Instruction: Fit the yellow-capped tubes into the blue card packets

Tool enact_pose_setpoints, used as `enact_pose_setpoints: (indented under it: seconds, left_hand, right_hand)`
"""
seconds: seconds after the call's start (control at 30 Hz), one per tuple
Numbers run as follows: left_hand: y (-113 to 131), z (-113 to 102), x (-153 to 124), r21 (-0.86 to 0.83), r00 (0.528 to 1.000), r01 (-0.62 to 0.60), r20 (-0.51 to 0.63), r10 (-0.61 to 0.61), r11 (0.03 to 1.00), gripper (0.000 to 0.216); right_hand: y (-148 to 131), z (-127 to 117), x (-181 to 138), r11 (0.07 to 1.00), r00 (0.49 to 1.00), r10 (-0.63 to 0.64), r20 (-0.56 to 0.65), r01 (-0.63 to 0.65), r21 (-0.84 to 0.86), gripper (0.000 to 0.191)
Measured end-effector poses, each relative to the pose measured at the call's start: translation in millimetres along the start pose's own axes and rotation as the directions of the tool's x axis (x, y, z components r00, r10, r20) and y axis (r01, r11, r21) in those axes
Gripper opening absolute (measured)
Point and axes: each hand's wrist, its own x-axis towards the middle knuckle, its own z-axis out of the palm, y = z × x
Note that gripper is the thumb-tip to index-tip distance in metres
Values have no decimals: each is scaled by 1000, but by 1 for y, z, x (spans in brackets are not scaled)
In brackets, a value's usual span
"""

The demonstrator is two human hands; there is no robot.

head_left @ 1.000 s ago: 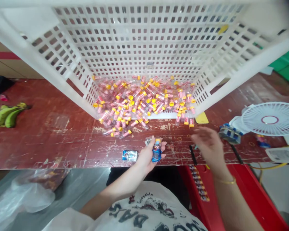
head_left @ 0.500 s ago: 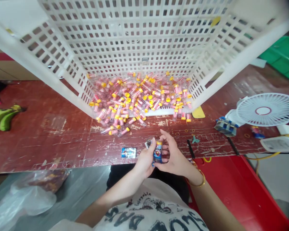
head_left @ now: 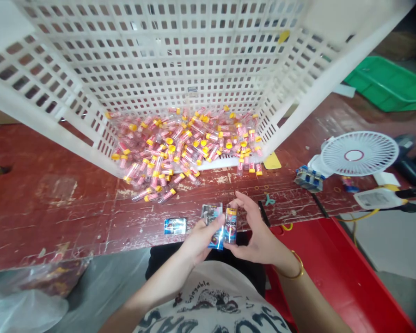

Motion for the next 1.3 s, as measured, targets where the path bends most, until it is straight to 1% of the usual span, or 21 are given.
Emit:
enact_pose_setpoints:
  seconds: [0.07,0.1,0.23,0.37,0.6,0.7,0.77,0.8,0.83,0.87,0.93,1.0,1.03,1.07,1.1,1.13,1.17,1.2,1.23,1.27,1.3]
  left_hand:
    - [-2,1,-3,40,998,-18,56,16,999,39]
    - [-3,2,-3,53,998,-23,67,19,998,38]
    - [-6,4,-3,60,999,-30,38,28,998,32]
    - [-6,6,-2,48,1000,-20,16,19,999,35]
    - [-5,9,-3,58,999,-32,22,31,998,33]
    - [-6,9,-2,63,999,-37,5,37,997,34]
    - [-7,7,-2,76,999,-49,-2,49,996,33]
    - [-8,6,-1,89,998,-55,-2,55,995,33]
    - [-8,4,-1,106,998,-58,0,59,993,33]
    - [-9,4,0,126,998,-60,1,60,990,33]
    - [-10,3,1,174,998,-56,-3,57,983,34]
    - [-12,5,3,231,999,-39,-9,42,972,36]
    - [-13,7,4,256,1000,-28,-5,30,966,38]
    - [-13,11,6,275,1000,-13,3,12,961,39]
    - [-14,15,8,285,1000,10,16,-15,959,41]
    - [-15,19,10,285,998,41,34,-53,958,41]
    - [-16,23,12,279,994,81,53,-99,957,40]
    - [-17,27,14,272,986,124,74,-149,954,38]
    - [-19,30,16,269,977,164,91,-195,949,36]
    - [-22,32,18,275,967,196,104,-231,941,34]
    - [-25,32,18,288,960,216,112,-257,933,34]
  right_hand:
    - [0,2,0,1000,1000,10,1,-10,-2,96]
    - [0,2,0,1000,1000,8,-4,-8,-10,96]
    - [1,3,1,1000,1000,5,-24,-6,-30,98]
    - [2,3,1,999,999,33,-32,-34,-41,98]
    - [1,2,0,997,999,28,-45,-31,-69,96]
    - [1,0,0,999,998,50,-29,-50,5,96]
    - [3,-3,1,990,997,65,-34,-60,130,96]
    - [5,-3,2,974,994,91,-54,-78,211,91]
    - [7,-4,4,948,986,143,-82,-113,297,82]
    - [8,-3,6,910,970,218,-105,-163,382,70]
    - [9,-2,9,811,920,379,-105,-275,516,50]
    - [8,-3,10,730,880,470,-69,-343,591,45]
    - [8,-6,8,704,871,488,-60,-351,618,46]
    - [9,-12,4,689,866,494,-77,-336,642,47]
    - [13,-20,-2,684,858,499,-122,-303,663,47]
    - [18,-30,-12,687,838,510,-193,-263,677,47]
    - [27,-43,-27,698,799,532,-282,-225,679,47]
    - [38,-56,-46,719,734,562,-381,-207,663,47]
    - [52,-68,-68,742,638,602,-480,-226,631,48]
    - [67,-79,-93,753,526,640,-561,-282,595,50]
    - [84,-87,-119,738,390,675,-627,-379,559,52]
